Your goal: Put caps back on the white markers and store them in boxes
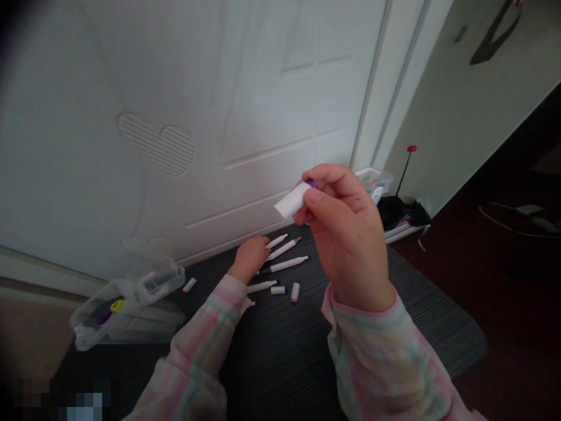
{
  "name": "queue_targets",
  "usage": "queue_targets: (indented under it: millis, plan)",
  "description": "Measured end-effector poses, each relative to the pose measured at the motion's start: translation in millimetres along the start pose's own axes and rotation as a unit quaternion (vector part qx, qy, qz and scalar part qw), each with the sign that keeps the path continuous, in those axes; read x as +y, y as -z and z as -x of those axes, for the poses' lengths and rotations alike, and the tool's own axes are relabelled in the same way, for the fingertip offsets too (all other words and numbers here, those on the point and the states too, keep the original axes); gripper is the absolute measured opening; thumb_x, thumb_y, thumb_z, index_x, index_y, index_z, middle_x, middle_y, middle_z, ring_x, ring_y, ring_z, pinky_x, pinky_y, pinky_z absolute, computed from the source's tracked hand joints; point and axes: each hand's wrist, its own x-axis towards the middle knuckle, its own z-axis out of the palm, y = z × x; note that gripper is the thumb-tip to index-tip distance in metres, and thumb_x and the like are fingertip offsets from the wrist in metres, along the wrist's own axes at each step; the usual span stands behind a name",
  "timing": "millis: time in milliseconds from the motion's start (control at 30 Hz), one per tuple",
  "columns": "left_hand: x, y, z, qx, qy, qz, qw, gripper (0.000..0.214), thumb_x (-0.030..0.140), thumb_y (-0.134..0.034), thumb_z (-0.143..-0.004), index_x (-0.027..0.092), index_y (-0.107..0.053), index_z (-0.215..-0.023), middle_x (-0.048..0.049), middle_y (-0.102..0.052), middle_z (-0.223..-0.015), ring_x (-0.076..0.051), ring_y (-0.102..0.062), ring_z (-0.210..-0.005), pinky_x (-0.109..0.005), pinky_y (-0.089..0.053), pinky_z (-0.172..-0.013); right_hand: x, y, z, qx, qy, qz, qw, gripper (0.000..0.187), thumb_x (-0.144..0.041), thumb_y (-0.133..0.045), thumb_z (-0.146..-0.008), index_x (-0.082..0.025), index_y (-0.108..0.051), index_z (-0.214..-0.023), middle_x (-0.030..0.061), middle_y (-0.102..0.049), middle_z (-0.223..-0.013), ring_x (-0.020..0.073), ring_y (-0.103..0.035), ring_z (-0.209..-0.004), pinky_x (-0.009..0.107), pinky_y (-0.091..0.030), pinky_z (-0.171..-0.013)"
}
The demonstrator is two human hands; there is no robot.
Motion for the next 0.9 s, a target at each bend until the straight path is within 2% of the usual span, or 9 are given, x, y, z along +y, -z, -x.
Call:
queue_targets:
  millis: [100, 200, 267, 367, 467, 533, 600, 900]
  plan:
    - [3.3, 0.7, -4.9, 0.002, -0.001, 0.005, 1.0, 0.026, 0.032, -0.05, -0.085, 0.015, -0.055, -0.105, -0.0069, -0.058, -0.105, -0.017, -0.058, -0.09, -0.037, -0.049, -0.077, -2.8, 2.1, -1.0, 0.006, 0.0, -0.009, 1.0, 0.013, -0.015, -0.057, -0.068, -0.027, -0.064, -0.071, -0.0026, -0.056, -0.065, 0.0107, -0.047, -0.054, 0.025, -0.042, -0.051]
    - [3.7, 16.4, 4.8, 0.04, -0.009, 0.016, 0.999, 0.02, 0.027, -0.048, -0.086, 0.013, -0.058, -0.098, -0.0063, -0.061, -0.098, -0.017, -0.058, -0.089, -0.037, -0.048, -0.079, -4.6, 4.8, -2.8, 0.01, 0.01, -0.006, 1.0, 0.013, -0.016, -0.057, -0.069, -0.027, -0.064, -0.071, -0.0022, -0.055, -0.065, 0.0113, -0.047, -0.055, 0.025, -0.042, -0.051]
    - [2.7, 33.7, 20.8, 0.088, -0.019, 0.027, 0.996, 0.02, 0.02, -0.042, -0.087, 0.014, -0.058, -0.099, -0.0073, -0.061, -0.1, -0.018, -0.057, -0.094, -0.034, -0.046, -0.084, -5.9, 7.2, -4.6, 0.011, 0.024, -0.011, 1.0, 0.011, -0.017, -0.058, -0.069, -0.026, -0.063, -0.072, -0.0016, -0.052, -0.064, 0.0116, -0.047, -0.055, 0.026, -0.041, -0.051]
    - [0.7, 59.0, 55.8, 0.161, -0.041, 0.05, 0.985, 0.023, 0.02, -0.042, -0.087, 0.017, -0.054, -0.107, -0.0058, -0.06, -0.105, -0.016, -0.053, -0.1, -0.029, -0.043, -0.088, -8.1, 10.9, -6.9, 0.013, 0.035, -0.024, 0.999, 0.01, -0.018, -0.056, -0.071, -0.025, -0.063, -0.075, -0.001, -0.049, -0.063, 0.0119, -0.046, -0.054, 0.027, -0.041, -0.052]
    - [0.5, 74.1, 92.1, 0.301, -0.094, 0.101, 0.944, 0.019, 0.019, -0.047, -0.085, 0.018, -0.055, -0.102, -0.0055, -0.062, -0.095, -0.017, -0.056, -0.09, -0.031, -0.046, -0.082, -9.6, 13.1, -7.3, 0.008, 0.029, -0.045, 0.999, 0.011, -0.02, -0.054, -0.072, -0.024, -0.063, -0.076, -0.0001, -0.052, -0.066, 0.0114, -0.045, -0.054, 0.027, -0.039, -0.051]
    - [1.8, 79.1, 111.1, 0.363, -0.125, 0.101, 0.918, 0.019, 0.018, -0.05, -0.083, 0.019, -0.054, -0.102, -0.0047, -0.061, -0.095, -0.015, -0.056, -0.089, -0.028, -0.046, -0.082, -9.7, 13.0, -5.9, 0.006, 0.024, -0.054, 0.998, 0.011, -0.02, -0.054, -0.071, -0.023, -0.063, -0.076, 0.0002, -0.054, -0.068, 0.0108, -0.045, -0.054, 0.026, -0.039, -0.05]
    - [3.3, 82.2, 124.7, 0.402, -0.132, 0.093, 0.901, 0.022, 0.017, -0.053, -0.082, 0.019, -0.053, -0.104, -0.0037, -0.06, -0.094, -0.014, -0.056, -0.087, -0.026, -0.047, -0.08, -9.4, 11.6, -3.5, 0.003, 0.022, -0.051, 0.998, 0.011, -0.02, -0.054, -0.071, -0.023, -0.063, -0.076, 0.0002, -0.056, -0.069, 0.0107, -0.045, -0.055, 0.026, -0.038, -0.051]
    - [-8.3, 84.7, 154.2, 0.444, -0.112, 0.059, 0.887, 0.024, 0.017, -0.053, -0.082, 0.022, -0.052, -0.105, -0.0029, -0.06, -0.092, -0.016, -0.057, -0.085, -0.03, -0.048, -0.079, -2.7, -7.0, 11.7, -0.015, -0.005, 0.01, 1.0, 0.01, -0.022, -0.058, -0.07, -0.026, -0.064, -0.077, 0.0002, -0.056, -0.073, 0.0123, -0.049, -0.059, 0.026, -0.043, -0.052]
